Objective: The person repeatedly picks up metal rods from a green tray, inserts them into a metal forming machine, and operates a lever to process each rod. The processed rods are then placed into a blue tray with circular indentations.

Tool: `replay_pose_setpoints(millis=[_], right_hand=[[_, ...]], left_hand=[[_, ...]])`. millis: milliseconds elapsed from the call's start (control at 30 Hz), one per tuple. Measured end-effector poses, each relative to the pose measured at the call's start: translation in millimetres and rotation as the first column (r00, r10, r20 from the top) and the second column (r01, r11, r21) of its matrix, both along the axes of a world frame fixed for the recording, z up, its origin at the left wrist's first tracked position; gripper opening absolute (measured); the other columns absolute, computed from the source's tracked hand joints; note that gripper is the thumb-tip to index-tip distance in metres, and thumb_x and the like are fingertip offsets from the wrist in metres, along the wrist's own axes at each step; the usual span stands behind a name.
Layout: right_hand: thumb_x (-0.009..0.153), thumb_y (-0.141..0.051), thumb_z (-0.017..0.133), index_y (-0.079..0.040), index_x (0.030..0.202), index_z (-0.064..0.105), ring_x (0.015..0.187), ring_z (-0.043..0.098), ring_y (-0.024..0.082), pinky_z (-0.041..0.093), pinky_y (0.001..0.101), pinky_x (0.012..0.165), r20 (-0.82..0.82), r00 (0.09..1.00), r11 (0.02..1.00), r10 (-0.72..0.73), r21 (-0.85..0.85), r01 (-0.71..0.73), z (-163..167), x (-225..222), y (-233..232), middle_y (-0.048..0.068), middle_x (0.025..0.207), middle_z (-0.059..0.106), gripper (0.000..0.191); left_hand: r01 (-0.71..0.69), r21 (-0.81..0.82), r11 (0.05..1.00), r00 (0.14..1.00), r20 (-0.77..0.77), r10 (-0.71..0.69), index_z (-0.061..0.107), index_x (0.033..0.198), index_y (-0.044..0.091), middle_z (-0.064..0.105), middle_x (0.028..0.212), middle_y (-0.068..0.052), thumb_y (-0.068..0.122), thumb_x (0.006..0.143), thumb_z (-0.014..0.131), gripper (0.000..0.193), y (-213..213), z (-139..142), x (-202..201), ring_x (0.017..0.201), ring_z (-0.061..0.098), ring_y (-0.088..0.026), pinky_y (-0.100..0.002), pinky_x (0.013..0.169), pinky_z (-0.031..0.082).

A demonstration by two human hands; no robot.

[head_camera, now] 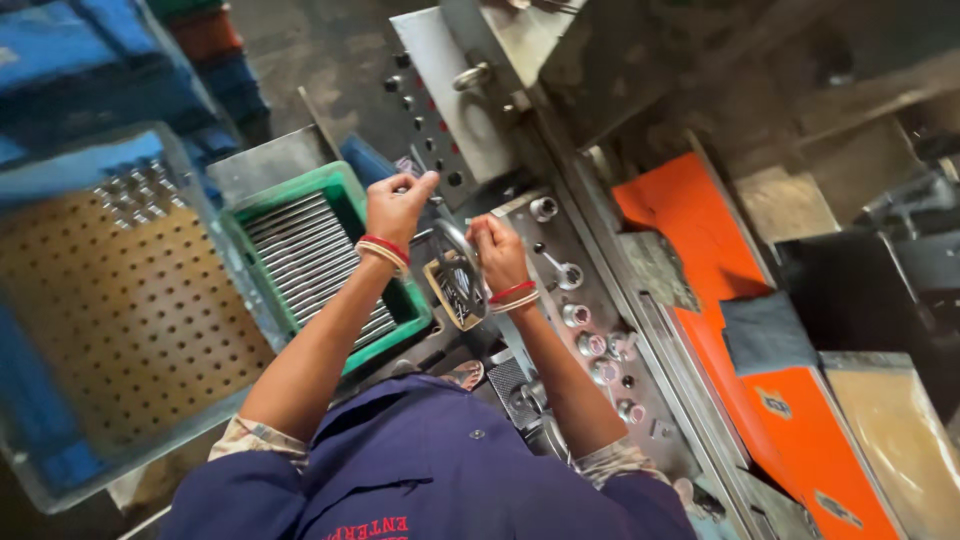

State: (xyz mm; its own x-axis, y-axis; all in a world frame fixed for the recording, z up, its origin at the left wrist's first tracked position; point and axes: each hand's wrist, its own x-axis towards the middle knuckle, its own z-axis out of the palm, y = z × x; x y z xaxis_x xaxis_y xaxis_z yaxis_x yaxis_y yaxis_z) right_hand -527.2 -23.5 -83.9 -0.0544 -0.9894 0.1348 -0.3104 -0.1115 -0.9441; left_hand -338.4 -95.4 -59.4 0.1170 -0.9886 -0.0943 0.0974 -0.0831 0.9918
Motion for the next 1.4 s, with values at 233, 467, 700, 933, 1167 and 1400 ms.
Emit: replay_pose_setpoints(millis=[233,467,700,933,1167,1400], right_hand=[[0.108,-0.033,0.055,-0.01,0.08,0.057,0.046,0.034,0.005,0.026,0.024,0.043,0.641,0.768,0.947,-0.014,0.256,-0.196,57.2,96.5,-14.0,-0.006,0.058,0.041,0.037],[0.113,-0.026,0.051,-0.006,0.092,0.057,0.059,0.056,0.015,0.045,0.0334,0.053,-0.177,0.984,0.961,-0.021,-0.274,-0.029,55.5,151.8,-4.6,0.003,0.069,0.055,0.029],[0.102,-0.016,0.068,-0.004,0.085,0.062,0.065,0.061,0.029,0.047,0.0391,0.061,-0.55,0.827,0.858,0.12,-0.361,-0.365,51.5,173.6,-0.4,0.013,0.075,0.06,0.022],[0.094,-0.014,0.076,-0.001,0.114,0.073,0.083,0.067,0.012,0.055,0.0287,0.073,-0.116,0.879,0.88,0.462,0.184,-0.438,28.3,235.2,3.5,0.009,0.095,0.076,0.024],[0.082,-0.008,0.076,-0.002,0.093,0.074,0.082,0.071,0.028,0.056,0.0373,0.074,-0.567,0.599,0.766,0.565,0.091,-0.636,45.2,226.9,-11.7,0.014,0.086,0.072,0.013],[0.086,-0.017,0.07,-0.006,0.083,0.066,0.083,0.063,0.037,0.051,0.0489,0.075,-0.766,0.206,0.571,0.609,0.243,-0.784,-49.5,243.1,-3.3,0.016,0.079,0.063,0.012]], left_hand=[[-0.08,-0.2,0.977,0.99,0.098,0.101,0.066,0.072,0.003,0.053,0.059,0.004,0.028,0.094,0.077,0.035,18.0,32.2,45.9,0.055,0.045,-0.003,-0.025,0.05,0.037],[0.329,0.178,0.927,0.935,-0.197,-0.294,0.066,0.074,0.007,0.05,0.058,0.003,0.033,0.096,0.075,0.035,7.7,18.8,120.8,0.047,0.041,-0.009,-0.026,0.044,0.028],[0.319,0.022,0.947,0.943,0.091,-0.32,0.071,0.074,0.008,0.058,0.061,0.007,0.035,0.099,0.075,0.037,13.0,-24.8,179.3,0.053,0.049,0.0,-0.022,0.047,0.04],[-0.306,0.221,0.926,0.62,-0.692,0.37,0.056,0.071,0.011,0.049,0.056,0.002,0.026,0.097,0.074,0.035,21.2,-56.0,200.3,0.041,0.044,-0.009,-0.027,0.039,0.039],[-0.513,0.353,0.782,0.399,-0.709,0.581,0.053,0.075,0.01,0.047,0.057,-0.001,0.02,0.095,0.077,0.033,50.4,-79.9,343.6,0.045,0.044,-0.012,-0.03,0.043,0.035],[-0.476,0.4,0.784,0.477,-0.631,0.611,0.06,0.082,0.003,0.046,0.059,0.0,0.022,0.099,0.073,0.028,111.8,-90.3,387.7,0.047,0.041,-0.011,-0.029,0.046,0.035]])
